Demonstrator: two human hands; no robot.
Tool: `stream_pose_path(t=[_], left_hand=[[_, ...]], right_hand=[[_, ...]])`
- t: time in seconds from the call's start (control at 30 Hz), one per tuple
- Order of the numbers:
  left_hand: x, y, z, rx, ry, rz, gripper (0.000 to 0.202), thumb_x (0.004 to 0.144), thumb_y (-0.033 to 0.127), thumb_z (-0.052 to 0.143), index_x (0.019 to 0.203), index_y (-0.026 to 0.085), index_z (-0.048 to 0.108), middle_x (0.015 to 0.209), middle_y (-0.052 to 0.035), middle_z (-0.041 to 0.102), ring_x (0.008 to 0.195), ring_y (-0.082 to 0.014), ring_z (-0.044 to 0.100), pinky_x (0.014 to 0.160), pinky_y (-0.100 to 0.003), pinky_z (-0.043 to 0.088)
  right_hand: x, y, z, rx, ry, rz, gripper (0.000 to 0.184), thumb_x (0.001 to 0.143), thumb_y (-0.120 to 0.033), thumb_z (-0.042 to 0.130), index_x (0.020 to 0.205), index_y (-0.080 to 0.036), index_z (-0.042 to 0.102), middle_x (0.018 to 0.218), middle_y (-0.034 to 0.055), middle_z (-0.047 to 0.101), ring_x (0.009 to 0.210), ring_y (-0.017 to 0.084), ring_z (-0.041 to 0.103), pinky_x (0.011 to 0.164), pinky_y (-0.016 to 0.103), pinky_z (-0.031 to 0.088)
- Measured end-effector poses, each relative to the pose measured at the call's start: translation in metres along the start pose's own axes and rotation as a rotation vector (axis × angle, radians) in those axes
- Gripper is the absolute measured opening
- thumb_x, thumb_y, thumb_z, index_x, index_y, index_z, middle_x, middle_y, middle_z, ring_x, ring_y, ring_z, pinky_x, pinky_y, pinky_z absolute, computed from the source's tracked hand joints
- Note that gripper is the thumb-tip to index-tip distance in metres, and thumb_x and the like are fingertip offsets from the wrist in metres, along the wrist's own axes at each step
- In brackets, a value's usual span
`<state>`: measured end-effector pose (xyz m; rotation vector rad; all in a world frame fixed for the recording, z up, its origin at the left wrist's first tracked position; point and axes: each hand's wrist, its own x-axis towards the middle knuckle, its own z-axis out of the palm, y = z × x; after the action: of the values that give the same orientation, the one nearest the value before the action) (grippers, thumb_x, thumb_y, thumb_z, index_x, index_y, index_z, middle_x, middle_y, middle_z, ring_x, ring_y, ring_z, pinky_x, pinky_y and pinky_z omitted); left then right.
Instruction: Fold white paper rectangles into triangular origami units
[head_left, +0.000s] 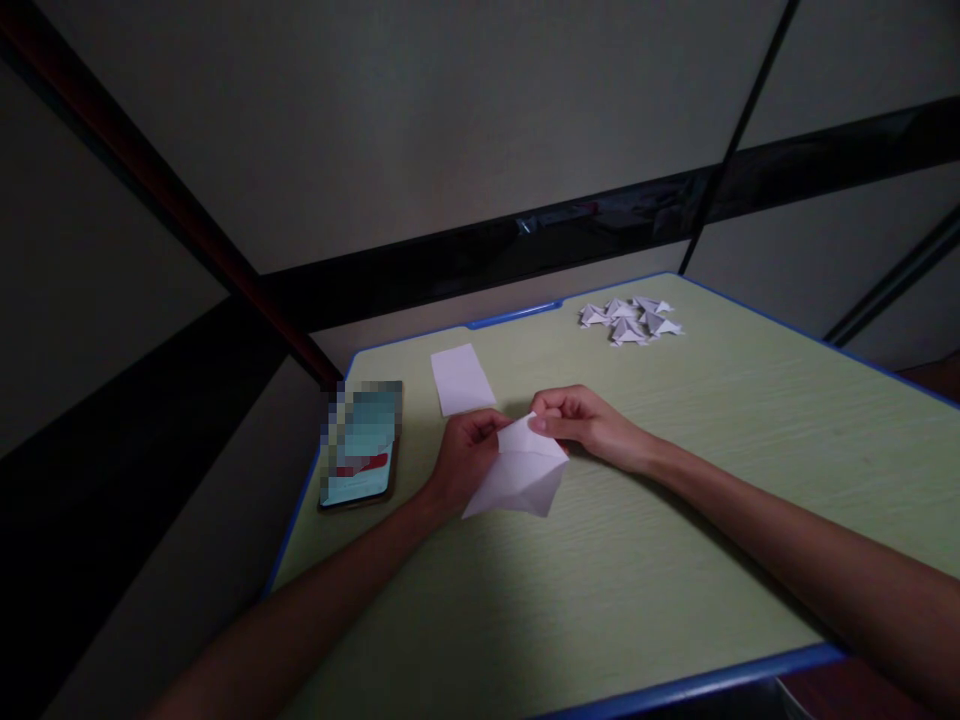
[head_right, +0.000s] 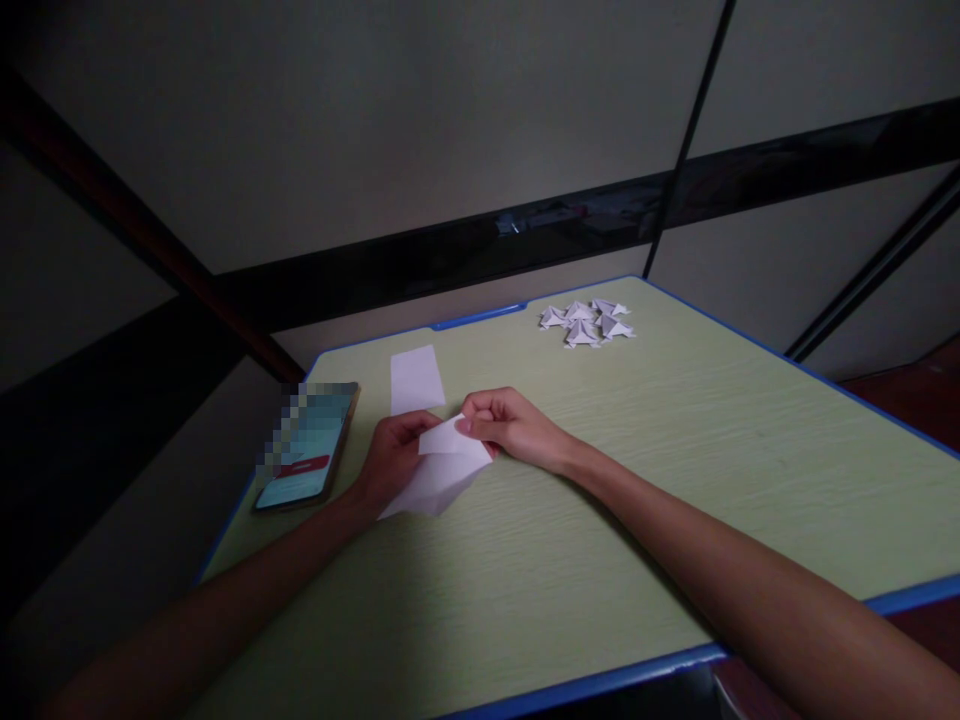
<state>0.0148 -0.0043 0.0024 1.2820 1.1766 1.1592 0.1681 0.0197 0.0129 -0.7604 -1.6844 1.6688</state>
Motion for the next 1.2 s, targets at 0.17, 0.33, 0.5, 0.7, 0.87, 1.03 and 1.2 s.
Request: stream_pose_path(t=[0.17,0.33,0.5,0.7,0.87,1.03,1.2], left_hand=[[-0.0002,0.0003,-0.0001,-0.018,-0.017,-0.015,0.006,0.052,0.018,0.056,0.049,0.013,0.056,0.043,0.0051,0.05,0.039,-0.005,0.039,0.038,-0.016,0.026],[-0.0008,-0.0006,-0.0001,-0.015,-0.004,-0.017,0.006,0.052,0.018,0.056,0.05,0.013,0.056,0.044,0.0045,0.051,0.041,-0.0062,0.042,0.038,-0.017,0.027],[-0.0016,0.0006,0.0008,-0.003,-0.013,-0.015,0.005,0.052,0.017,0.056,0.05,0.013,0.056,0.044,0.0043,0.051,0.041,-0.0063,0.042,0.038,-0.016,0.027],[-0.0025,0.0029,0.0014,0.0,-0.032,-0.031,0.007,0.052,0.018,0.056,0.049,0.012,0.055,0.044,0.0042,0.051,0.04,-0.006,0.042,0.038,-0.016,0.027],[-0.0026,0.0023,0.0005,0.03,-0.051,-0.014,0.01,0.054,0.021,0.057,0.051,0.012,0.055,0.044,0.0044,0.051,0.04,-0.0055,0.04,0.038,-0.016,0.026],[-0.0019,0.0014,-0.0004,0.062,-0.021,0.002,0.019,0.059,0.029,0.057,0.051,0.012,0.055,0.044,0.0043,0.047,0.04,-0.0046,0.036,0.038,-0.016,0.023],[-0.001,-0.0006,0.0003,0.09,0.014,0.029,0.021,0.061,0.031,0.057,0.052,0.012,0.055,0.046,0.0039,0.047,0.042,-0.0048,0.035,0.038,-0.017,0.022]], right_hand=[[-0.0002,0.001,-0.0009,-0.014,-0.025,-0.015,0.033,0.068,-0.041,0.055,0.056,-0.013,0.044,0.042,-0.0074,0.039,0.038,0.003,0.031,0.04,0.019,0.017],[-0.0004,0.0034,-0.0031,0.01,-0.031,-0.048,0.033,0.068,-0.043,0.054,0.058,-0.013,0.045,0.046,-0.0056,0.039,0.043,0.005,0.033,0.043,0.02,0.02],[0.0,0.005,-0.0033,0.025,-0.031,-0.039,0.033,0.072,-0.041,0.05,0.055,-0.014,0.044,0.046,-0.005,0.039,0.043,0.005,0.032,0.043,0.021,0.02],[-0.0009,0.0038,-0.0034,-0.088,-0.05,-0.08,0.034,0.075,-0.04,0.045,0.054,-0.014,0.041,0.047,-0.0051,0.038,0.044,0.005,0.032,0.044,0.021,0.021],[-0.0028,0.0013,-0.001,-0.171,-0.045,-0.081,0.034,0.078,-0.04,0.041,0.055,-0.015,0.039,0.047,-0.0064,0.033,0.043,0.005,0.028,0.042,0.02,0.019],[-0.0025,0.0008,0.0019,-0.16,-0.021,-0.088,0.032,0.078,-0.042,0.042,0.06,-0.015,0.041,0.05,-0.0062,0.033,0.045,0.005,0.029,0.041,0.019,0.02],[-0.0018,0.0008,0.0026,-0.077,0.049,-0.135,0.025,0.074,-0.039,0.051,0.071,-0.016,0.042,0.05,-0.007,0.038,0.044,0.005,0.032,0.041,0.019,0.022]])
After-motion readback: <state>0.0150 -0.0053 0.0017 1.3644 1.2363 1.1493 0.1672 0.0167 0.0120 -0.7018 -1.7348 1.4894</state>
